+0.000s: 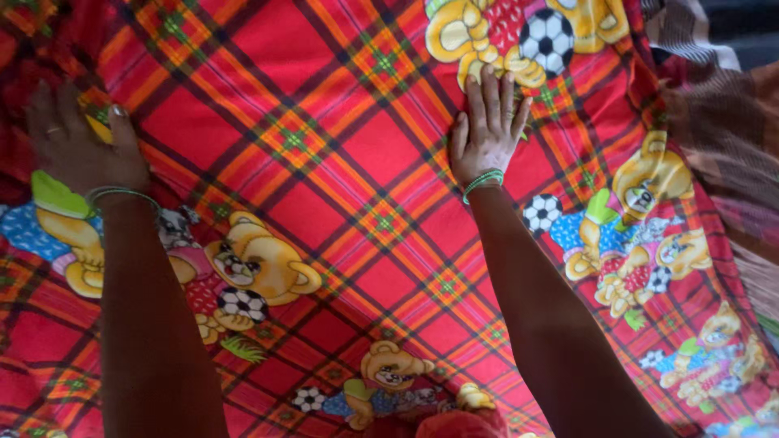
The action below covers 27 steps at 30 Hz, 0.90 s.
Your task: The person spreads a red patterned bedsheet over a mattress, smoothing it by hand. They then place two white pillows at the head of the bed and smooth the sheet again.
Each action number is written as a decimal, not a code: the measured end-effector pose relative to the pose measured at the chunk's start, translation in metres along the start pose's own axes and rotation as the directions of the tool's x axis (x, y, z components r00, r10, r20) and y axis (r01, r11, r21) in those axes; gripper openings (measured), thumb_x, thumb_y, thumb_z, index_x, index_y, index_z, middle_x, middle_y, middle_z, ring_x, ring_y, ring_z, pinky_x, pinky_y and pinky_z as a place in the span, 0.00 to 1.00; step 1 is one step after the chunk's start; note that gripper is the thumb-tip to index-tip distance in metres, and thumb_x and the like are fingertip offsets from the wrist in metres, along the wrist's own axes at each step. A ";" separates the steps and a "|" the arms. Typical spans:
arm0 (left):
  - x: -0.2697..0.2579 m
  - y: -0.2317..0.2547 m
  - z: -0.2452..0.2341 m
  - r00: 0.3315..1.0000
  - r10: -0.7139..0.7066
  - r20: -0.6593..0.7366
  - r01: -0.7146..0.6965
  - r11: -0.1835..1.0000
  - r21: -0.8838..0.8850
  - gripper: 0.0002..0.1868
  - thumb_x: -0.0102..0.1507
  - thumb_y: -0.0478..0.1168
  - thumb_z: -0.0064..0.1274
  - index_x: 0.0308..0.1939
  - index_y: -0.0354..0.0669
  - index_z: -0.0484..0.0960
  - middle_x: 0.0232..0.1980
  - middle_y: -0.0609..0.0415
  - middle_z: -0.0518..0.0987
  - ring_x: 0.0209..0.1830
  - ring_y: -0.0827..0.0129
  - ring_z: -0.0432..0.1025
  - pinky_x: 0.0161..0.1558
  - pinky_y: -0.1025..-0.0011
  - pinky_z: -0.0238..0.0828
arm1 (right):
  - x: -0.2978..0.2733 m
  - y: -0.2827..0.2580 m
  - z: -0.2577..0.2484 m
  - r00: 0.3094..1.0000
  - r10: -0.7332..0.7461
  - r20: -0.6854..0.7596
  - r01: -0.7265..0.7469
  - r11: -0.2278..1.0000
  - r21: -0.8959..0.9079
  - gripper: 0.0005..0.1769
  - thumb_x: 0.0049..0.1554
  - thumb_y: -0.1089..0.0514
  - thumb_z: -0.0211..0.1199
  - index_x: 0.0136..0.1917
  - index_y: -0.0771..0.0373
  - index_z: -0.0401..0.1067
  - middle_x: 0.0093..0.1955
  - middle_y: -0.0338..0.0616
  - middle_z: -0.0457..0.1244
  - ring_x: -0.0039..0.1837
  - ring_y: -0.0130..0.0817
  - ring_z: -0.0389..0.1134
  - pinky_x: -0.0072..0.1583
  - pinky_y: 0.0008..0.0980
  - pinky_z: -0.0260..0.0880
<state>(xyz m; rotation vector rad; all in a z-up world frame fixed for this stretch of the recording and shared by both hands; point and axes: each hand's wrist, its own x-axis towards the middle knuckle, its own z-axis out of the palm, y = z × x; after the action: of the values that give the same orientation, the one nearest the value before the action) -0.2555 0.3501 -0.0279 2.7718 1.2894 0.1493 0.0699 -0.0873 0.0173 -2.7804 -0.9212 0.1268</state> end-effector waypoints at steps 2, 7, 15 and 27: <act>0.005 -0.008 0.002 1.000 0.017 0.013 -0.017 1.000 -0.006 0.30 0.77 0.56 0.43 0.78 0.44 0.72 0.83 0.44 0.65 0.80 0.37 0.57 0.72 0.40 0.53 | 0.005 -0.005 0.001 1.000 0.005 0.003 -0.005 1.000 -0.003 0.30 0.67 0.53 0.50 0.81 0.56 0.61 0.86 0.45 0.48 0.88 0.50 0.38 0.82 0.61 0.26; 0.029 0.006 -0.021 0.973 -0.111 0.204 0.190 0.884 -0.428 0.31 0.74 0.54 0.40 0.76 0.39 0.61 0.77 0.41 0.67 0.73 0.46 0.65 0.72 0.53 0.60 | 0.004 0.005 0.005 1.000 0.002 0.022 -0.001 1.000 -0.030 0.31 0.67 0.50 0.51 0.82 0.55 0.59 0.86 0.44 0.46 0.87 0.47 0.37 0.82 0.61 0.25; -0.118 0.130 -0.041 0.957 0.224 -0.184 -0.272 0.914 -0.301 0.27 0.83 0.45 0.37 0.84 0.42 0.52 0.84 0.44 0.58 0.82 0.54 0.56 0.83 0.52 0.51 | -0.001 0.004 0.008 1.000 0.017 -0.006 -0.017 1.000 -0.008 0.30 0.68 0.50 0.52 0.82 0.50 0.59 0.86 0.39 0.46 0.87 0.43 0.38 0.83 0.60 0.26; -0.294 0.239 -0.012 0.923 0.349 0.161 -0.334 0.936 -0.112 0.31 0.73 0.57 0.46 0.80 0.57 0.67 0.84 0.55 0.59 0.84 0.47 0.49 0.79 0.36 0.39 | -0.014 0.015 0.037 0.994 0.027 0.109 -0.017 0.995 -0.097 0.16 0.66 0.50 0.53 0.65 0.50 0.71 0.60 0.45 0.67 0.62 0.53 0.66 0.65 0.64 0.56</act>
<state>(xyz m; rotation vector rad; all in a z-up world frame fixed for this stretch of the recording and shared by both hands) -0.2645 -0.0280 -0.0045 2.8350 0.7340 -0.0263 0.0619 -0.1006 -0.0218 -2.8977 -0.9457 0.2478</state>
